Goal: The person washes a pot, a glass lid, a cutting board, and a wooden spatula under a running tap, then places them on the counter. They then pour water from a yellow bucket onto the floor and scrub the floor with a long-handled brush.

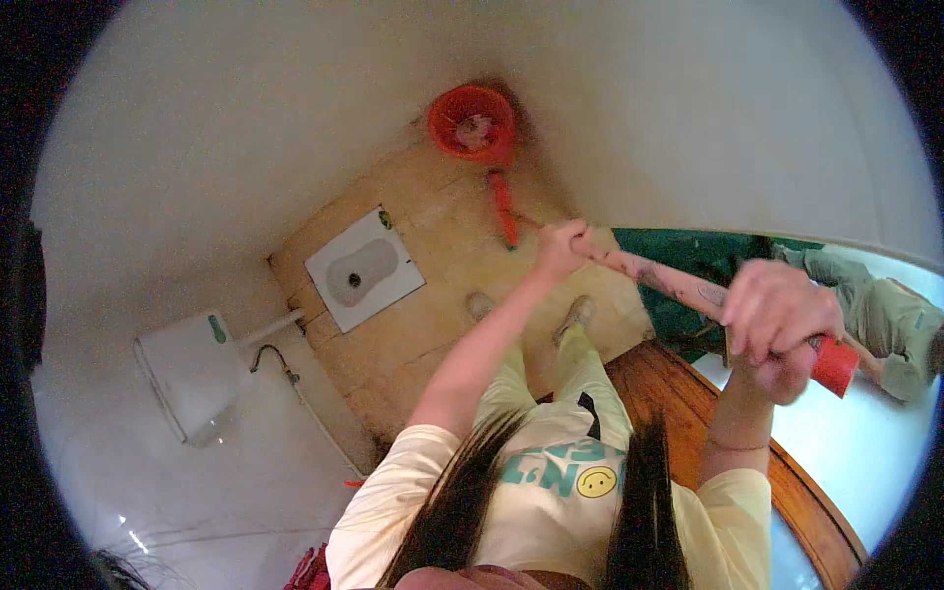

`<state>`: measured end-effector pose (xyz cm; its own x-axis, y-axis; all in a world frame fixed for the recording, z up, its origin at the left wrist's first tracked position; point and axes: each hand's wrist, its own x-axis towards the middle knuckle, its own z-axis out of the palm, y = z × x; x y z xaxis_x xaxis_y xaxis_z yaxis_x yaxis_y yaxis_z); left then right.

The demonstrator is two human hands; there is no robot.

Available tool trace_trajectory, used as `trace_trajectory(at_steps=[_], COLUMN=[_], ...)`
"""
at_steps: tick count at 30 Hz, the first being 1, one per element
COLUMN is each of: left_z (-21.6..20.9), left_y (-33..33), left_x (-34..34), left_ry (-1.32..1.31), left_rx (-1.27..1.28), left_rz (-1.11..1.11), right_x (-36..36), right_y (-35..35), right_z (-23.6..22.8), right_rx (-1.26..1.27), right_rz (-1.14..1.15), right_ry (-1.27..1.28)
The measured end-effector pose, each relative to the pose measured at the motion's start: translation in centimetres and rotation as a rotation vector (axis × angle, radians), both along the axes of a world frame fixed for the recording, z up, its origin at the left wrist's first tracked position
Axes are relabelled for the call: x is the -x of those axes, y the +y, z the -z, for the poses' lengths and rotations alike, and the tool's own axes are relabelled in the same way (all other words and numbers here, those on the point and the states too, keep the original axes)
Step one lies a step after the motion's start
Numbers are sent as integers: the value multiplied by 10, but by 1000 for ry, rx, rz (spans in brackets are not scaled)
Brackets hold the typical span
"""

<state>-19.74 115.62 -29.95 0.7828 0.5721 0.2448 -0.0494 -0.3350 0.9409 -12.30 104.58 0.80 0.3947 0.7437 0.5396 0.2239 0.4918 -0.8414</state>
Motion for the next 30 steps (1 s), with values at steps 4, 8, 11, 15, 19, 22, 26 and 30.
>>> trace_trajectory(at_steps=[4, 8, 11, 15, 19, 22, 26, 30], left_z=[19, 142, 83, -20, 13, 44, 63, 19], left_y=[70, 142, 175, 249, 319, 330, 306, 306], left_x=[39, 129, 157, 147, 169, 226, 308, 317], left_ry=[151, 70, 288, 35, -33, 42, 195, 169], left_rx=[125, 515, 369, 171, 108, 139, 119, 31], left_rz=[-5, -160, -157, -393, -593, -623, -665, -783], right_x=[32, 100, 97, 109, 184, 220, 246, 246], right_y=[86, 159, 200, 284, 359, 393, 385, 383], right_z=[39, 88, 79, -5, 3, 36, 54, 5], right_rx=[42, 89, 60, 41, 74, 322, 337, 226], right_rz=[58, -7, -37, -304, -202, -340, -431, -578], right_ry=[210, 242, 345, 198, -548, -28, 258, 335])
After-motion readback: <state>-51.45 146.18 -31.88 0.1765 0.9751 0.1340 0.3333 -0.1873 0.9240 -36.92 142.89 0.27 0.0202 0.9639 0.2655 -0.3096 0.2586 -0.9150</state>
